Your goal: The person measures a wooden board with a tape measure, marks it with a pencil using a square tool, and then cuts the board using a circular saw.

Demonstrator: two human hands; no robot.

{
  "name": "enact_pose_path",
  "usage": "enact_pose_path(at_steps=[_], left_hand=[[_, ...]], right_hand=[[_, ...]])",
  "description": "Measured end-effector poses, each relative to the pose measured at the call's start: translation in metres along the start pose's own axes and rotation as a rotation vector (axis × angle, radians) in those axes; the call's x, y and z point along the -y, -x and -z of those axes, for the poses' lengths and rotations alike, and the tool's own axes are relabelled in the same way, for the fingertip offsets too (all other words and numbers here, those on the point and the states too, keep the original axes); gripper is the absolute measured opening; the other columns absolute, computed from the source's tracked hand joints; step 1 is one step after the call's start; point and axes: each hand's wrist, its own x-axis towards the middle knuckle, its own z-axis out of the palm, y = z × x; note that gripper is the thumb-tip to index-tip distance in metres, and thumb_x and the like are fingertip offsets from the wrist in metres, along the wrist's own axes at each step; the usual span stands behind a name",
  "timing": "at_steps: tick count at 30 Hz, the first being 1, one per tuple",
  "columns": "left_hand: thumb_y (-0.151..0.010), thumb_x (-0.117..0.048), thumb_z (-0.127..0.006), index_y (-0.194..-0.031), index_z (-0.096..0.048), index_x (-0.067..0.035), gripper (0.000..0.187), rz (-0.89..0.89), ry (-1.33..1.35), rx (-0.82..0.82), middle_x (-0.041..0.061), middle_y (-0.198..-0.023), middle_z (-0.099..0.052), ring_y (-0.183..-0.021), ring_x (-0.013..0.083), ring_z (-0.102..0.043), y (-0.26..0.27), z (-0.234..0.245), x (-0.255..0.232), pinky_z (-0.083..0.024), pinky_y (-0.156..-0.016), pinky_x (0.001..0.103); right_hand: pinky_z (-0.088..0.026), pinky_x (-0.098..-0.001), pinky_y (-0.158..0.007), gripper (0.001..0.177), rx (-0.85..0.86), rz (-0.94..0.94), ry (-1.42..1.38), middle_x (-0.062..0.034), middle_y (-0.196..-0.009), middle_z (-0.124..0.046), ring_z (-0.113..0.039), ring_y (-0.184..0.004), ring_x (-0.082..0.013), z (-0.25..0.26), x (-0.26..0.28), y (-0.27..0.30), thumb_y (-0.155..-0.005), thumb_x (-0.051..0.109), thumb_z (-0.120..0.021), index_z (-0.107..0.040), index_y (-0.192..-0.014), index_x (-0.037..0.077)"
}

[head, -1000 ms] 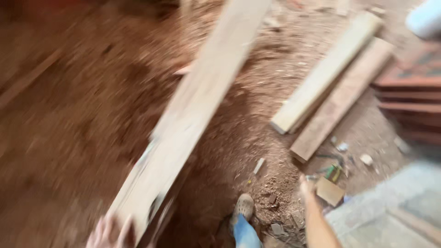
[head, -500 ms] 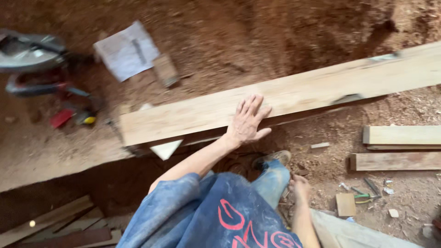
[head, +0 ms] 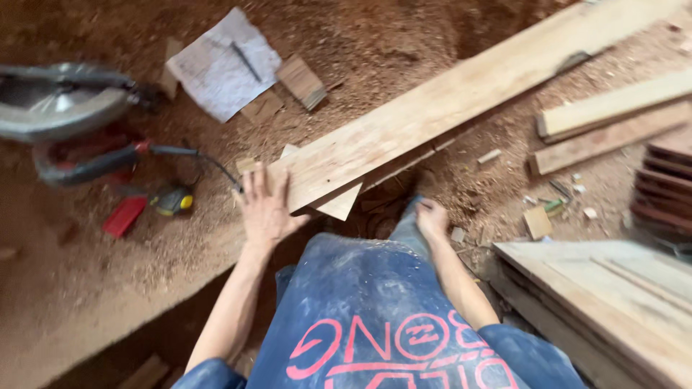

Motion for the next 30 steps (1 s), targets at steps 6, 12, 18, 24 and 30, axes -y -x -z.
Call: enact_pose_path(at_steps=[6, 12, 18, 24, 30], left_hand=[[-0.049, -0.038, -0.096, -0.157, -0.036, -0.033, 0.124, 0.048, 0.077, 0.21, 0.017, -0.166, -0.022, -0.145, 0.0486, -0.03, -0.02, 0.015, 0.014, -0.038, -0.111, 0.067], [-0.047, -0.028, -0.096, -0.153, -0.036, -0.015, 0.123, 0.073, 0.164, 0.01, 0.025, -0.16, -0.018, -0.139, 0.0538, -0.037, -0.002, -0.011, 0.006, -0.041, -0.105, 0.065], [-0.069, -0.022, -0.088, -0.152, -0.041, 0.002, 0.099, 0.096, 0.293, -0.331, 0.03, -0.153, -0.046, -0.132, 0.0476, -0.049, 0.037, -0.064, 0.009, -0.044, -0.108, 0.05], [-0.081, -0.019, -0.084, -0.145, -0.055, -0.002, 0.072, 0.117, 0.291, -0.513, 0.023, -0.147, -0.056, -0.123, 0.0388, -0.061, 0.053, -0.106, 0.0, -0.051, -0.103, 0.045], [-0.072, -0.01, -0.08, -0.14, -0.056, 0.0, 0.073, 0.173, 0.408, -0.642, 0.021, -0.144, -0.057, -0.128, 0.0376, -0.061, 0.062, -0.098, -0.017, -0.053, -0.104, 0.043]], right_hand=[[-0.061, -0.0319, -0.067, 0.024, -0.218, 0.193, -0.243, -0.0145, -0.093, -0.078, -0.075, -0.073, -0.0194, -0.055, 0.071, 0.01, -0.092, 0.013, -0.07, -0.072, -0.113, 0.0], [-0.059, -0.0359, -0.082, 0.04, -0.336, 0.249, -0.222, -0.0131, -0.102, -0.075, -0.073, -0.092, -0.0213, -0.076, 0.134, 0.02, -0.09, 0.03, -0.071, -0.068, -0.116, 0.0], [-0.05, -0.0421, -0.096, 0.06, -0.443, 0.278, -0.329, -0.0212, -0.117, -0.057, -0.058, -0.107, -0.0259, -0.073, 0.144, -0.043, -0.092, 0.04, -0.069, -0.045, -0.121, -0.007], [-0.057, -0.0526, -0.088, 0.048, -0.183, -0.135, -0.746, -0.0175, -0.12, -0.067, -0.069, -0.104, -0.0318, -0.016, 0.174, -0.111, -0.088, 0.024, -0.072, -0.057, -0.127, 0.002], [-0.061, -0.0604, -0.087, 0.047, 0.011, -0.182, -0.921, -0.016, -0.128, -0.071, -0.074, -0.108, -0.0354, 0.013, 0.169, -0.121, -0.089, 0.017, -0.072, -0.062, -0.134, 0.005]])
